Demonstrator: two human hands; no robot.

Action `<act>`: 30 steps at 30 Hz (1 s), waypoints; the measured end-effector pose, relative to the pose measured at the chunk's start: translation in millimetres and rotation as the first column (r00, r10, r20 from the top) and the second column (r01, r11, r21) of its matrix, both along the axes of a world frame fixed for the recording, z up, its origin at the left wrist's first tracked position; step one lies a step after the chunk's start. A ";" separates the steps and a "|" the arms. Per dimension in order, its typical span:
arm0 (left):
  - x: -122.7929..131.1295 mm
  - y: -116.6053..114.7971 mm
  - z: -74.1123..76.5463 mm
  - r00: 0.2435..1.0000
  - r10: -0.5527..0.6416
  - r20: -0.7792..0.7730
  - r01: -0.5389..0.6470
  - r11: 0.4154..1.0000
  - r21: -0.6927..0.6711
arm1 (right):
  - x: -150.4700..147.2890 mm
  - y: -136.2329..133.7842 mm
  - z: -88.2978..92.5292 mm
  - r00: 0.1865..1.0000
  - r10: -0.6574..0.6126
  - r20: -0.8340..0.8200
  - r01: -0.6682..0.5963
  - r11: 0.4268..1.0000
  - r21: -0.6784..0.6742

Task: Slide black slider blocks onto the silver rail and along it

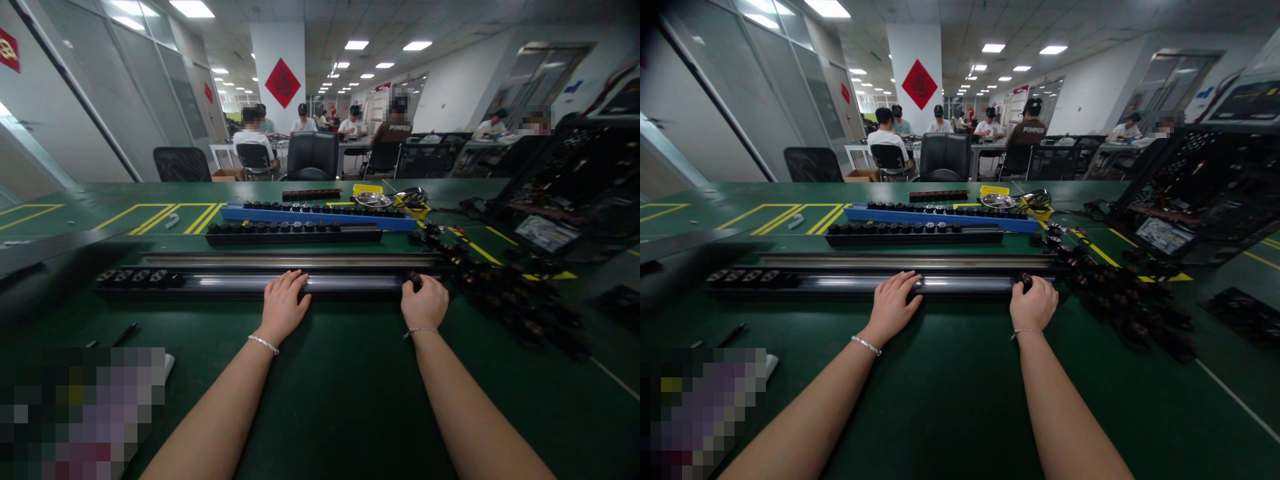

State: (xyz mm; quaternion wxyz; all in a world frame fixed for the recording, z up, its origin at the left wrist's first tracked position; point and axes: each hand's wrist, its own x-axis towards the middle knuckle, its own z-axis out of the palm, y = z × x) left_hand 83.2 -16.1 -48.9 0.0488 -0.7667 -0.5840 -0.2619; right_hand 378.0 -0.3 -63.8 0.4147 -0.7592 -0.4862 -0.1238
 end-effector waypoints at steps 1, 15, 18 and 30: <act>-0.1 0.3 -0.4 1.000 -0.001 -0.001 0.001 1.000 0.002 | 1.0 0.5 -0.7 1.000 -0.005 -0.003 0.005 1.000 0.005; 0.4 -0.9 2.2 1.000 0.008 0.009 -0.008 1.000 -0.020 | 13.1 1.8 -2.7 0.999 -0.045 -0.025 0.046 0.998 0.049; 0.4 -0.8 2.2 1.000 0.002 0.000 -0.002 1.000 -0.024 | 14.2 1.7 -2.4 0.998 -0.056 -0.031 0.058 0.997 0.050; 0.7 -1.1 3.0 1.000 -0.003 0.004 0.003 1.000 -0.026 | 26.7 2.4 -1.3 0.994 -0.102 -0.037 0.104 0.993 0.057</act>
